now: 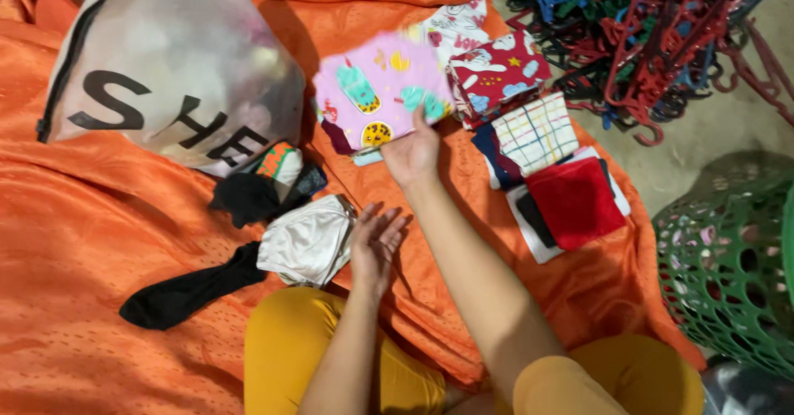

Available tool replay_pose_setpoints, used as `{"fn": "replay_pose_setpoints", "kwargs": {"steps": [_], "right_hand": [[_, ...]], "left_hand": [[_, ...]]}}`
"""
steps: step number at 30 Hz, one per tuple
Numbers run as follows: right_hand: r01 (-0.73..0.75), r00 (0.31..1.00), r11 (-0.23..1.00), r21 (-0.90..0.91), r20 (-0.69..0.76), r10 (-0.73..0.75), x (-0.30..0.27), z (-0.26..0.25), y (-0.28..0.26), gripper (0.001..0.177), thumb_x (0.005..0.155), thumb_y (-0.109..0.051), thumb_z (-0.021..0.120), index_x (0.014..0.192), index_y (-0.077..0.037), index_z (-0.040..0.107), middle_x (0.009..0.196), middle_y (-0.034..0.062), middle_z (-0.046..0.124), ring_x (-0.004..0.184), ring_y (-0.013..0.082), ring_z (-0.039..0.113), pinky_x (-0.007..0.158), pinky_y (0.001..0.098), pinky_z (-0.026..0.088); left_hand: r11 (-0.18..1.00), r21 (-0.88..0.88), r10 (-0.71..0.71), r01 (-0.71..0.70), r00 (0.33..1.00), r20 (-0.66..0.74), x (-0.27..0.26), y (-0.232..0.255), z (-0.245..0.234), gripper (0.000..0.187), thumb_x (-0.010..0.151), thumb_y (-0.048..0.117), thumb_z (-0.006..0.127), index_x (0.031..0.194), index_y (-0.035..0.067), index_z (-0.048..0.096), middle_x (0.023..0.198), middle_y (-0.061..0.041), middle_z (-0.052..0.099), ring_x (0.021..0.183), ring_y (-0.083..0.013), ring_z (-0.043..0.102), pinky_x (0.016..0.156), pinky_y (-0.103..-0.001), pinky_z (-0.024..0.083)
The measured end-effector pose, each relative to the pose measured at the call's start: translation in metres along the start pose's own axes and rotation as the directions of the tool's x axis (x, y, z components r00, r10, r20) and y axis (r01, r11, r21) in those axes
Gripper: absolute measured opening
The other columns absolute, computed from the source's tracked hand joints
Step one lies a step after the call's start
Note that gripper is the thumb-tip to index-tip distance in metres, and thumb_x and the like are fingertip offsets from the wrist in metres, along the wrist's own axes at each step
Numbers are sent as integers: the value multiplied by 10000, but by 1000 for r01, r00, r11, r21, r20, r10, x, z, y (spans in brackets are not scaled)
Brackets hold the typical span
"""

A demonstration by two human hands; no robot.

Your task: The person sits on the floor and folds various small garments, including patterned and solid-colored underwear and socks, one at a time. Each item is smoothed, folded into a compact rectangle, and placed into a neat stack on an orange sheet.

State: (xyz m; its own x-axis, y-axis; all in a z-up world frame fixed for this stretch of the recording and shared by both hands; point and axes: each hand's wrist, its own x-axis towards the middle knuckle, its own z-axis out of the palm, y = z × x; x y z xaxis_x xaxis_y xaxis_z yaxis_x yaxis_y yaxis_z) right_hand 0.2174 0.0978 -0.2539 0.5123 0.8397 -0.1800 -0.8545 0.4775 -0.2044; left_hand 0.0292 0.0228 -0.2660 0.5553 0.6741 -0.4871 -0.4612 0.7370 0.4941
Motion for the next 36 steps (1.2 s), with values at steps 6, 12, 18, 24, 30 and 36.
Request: {"fn": "replay_pose_setpoints", "kwargs": {"steps": [6, 12, 18, 24, 30, 36], "right_hand": [[-56, 980, 998, -29, -195, 49, 24, -68, 16, 457, 1006, -214, 668, 1397, -47, 498, 1391, 128, 591, 1349, 298, 523, 1215, 516, 360], [8, 954, 963, -269, -288, -88, -11, -69, 0, 401, 969, -186, 589, 1341, -89, 477, 1335, 140, 597, 1259, 317, 569, 1101, 514, 437], [-21, 956, 825, -564, -252, -147, -135, -47, -51, 388, 1022, -102, 521, 1395, 2, 533, 1273, 160, 639, 1062, 247, 674, 932, 382, 565], [286, 901, 400, -871, 102, -423, -290, -5, -159, 258, 1023, -28, 626, 1266, 36, 684, 1217, 145, 705, 1051, 181, 673, 925, 299, 541], [361, 679, -83, -929, 322, -660, -424, 27, -306, 181, 1057, -57, 595, 1181, 26, 696, 1270, 103, 723, 1136, 154, 682, 981, 300, 551], [198, 427, -171, -965, 242, -871, -442, 2, -460, 162, 953, -48, 684, 1106, -10, 718, 1048, 97, 771, 966, 138, 727, 885, 297, 588]], "left_hand": [[999, 17, -38, 37, 999, 15, -1, 1, 5, 481, 951, 170, 548, 1407, 41, 466, 1198, -179, 664, 978, -276, 702, 834, -354, 544], [999, 49, 1, -6, 995, 96, 2, -9, 1, 460, 969, 105, 574, 1407, 22, 459, 1209, -186, 658, 995, -281, 690, 858, -350, 541], [929, 314, 93, -196, 945, 314, -22, -28, 17, 413, 1012, 79, 575, 1410, 1, 500, 1290, -137, 675, 1143, -210, 651, 1004, -328, 508], [745, 513, -30, -427, 746, 665, -75, -107, 114, 390, 1010, 86, 634, 1379, -27, 581, 1304, -110, 658, 1199, -170, 620, 1056, -324, 483], [478, 419, -103, -772, 424, 900, -160, -184, 255, 375, 1002, 136, 595, 1352, 6, 557, 1353, -153, 627, 1327, -273, 578, 1143, -391, 435], [107, 172, -218, -979, 146, 965, -204, -254, 326, 353, 997, 202, 618, 1332, 91, 599, 1434, -112, 585, 1435, -320, 443, 1137, -527, 293]]}}
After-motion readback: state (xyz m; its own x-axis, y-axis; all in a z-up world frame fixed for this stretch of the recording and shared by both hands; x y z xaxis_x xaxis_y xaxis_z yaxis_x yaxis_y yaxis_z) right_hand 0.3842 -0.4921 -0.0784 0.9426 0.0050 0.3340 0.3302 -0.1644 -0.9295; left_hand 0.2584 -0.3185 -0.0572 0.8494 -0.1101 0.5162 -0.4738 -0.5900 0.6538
